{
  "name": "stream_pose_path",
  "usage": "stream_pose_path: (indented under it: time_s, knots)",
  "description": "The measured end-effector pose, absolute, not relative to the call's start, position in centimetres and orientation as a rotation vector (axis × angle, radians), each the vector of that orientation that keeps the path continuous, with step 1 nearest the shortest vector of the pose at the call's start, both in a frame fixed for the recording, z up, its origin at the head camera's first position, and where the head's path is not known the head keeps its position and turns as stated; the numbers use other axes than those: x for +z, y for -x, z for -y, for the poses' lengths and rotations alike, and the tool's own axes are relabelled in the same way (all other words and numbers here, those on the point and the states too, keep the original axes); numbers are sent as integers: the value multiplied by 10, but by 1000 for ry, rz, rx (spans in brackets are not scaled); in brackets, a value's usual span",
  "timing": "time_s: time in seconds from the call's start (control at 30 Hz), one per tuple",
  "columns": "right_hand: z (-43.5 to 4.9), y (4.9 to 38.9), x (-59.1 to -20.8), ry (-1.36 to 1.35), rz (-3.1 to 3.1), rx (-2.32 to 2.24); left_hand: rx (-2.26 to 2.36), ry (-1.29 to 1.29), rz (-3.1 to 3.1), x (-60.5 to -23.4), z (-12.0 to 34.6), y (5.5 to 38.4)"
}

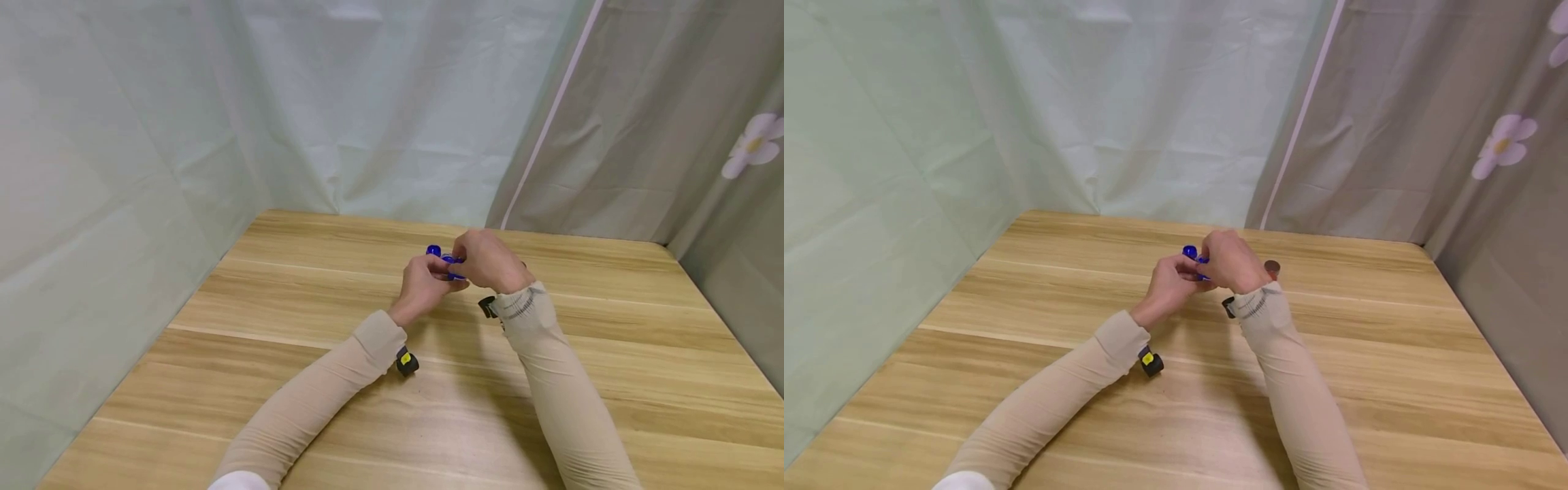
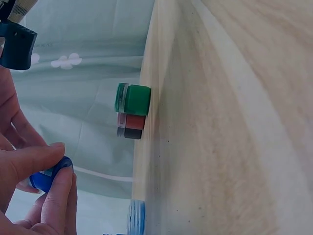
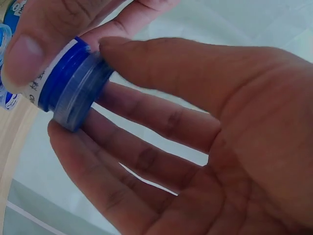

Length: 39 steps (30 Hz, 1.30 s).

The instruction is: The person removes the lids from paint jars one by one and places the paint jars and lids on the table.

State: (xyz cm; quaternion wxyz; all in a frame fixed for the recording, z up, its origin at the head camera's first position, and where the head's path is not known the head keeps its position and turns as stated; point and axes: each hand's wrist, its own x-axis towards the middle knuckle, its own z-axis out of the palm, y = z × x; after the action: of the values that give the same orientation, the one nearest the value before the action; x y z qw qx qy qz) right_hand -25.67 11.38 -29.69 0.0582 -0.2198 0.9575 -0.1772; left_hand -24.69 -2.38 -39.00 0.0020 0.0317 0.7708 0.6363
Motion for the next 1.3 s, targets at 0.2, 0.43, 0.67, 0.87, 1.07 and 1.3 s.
stream_pose_path:
  time_s: [0.2, 0.43, 0.67, 0.87, 1.07, 1.3]
  knots:
    - [-114, 256, -297, 693, -2900, -547, 1988, -104, -2436, -390, 24, 247]
    - [-113, 257, -298, 685, -2892, -543, 2071, -73, -2315, -391, 22, 248]
    - [-113, 257, -297, 678, -2913, -553, 1992, -83, -2420, -391, 22, 247]
    - [-114, 257, -299, 712, -2899, -553, 1964, -76, -2432, -393, 22, 246]
    - [-113, 258, -299, 661, -2890, -517, 2009, -53, -2379, -393, 22, 246]
    - [-113, 257, -300, 663, -2876, -524, 1965, -81, -2458, -394, 22, 247]
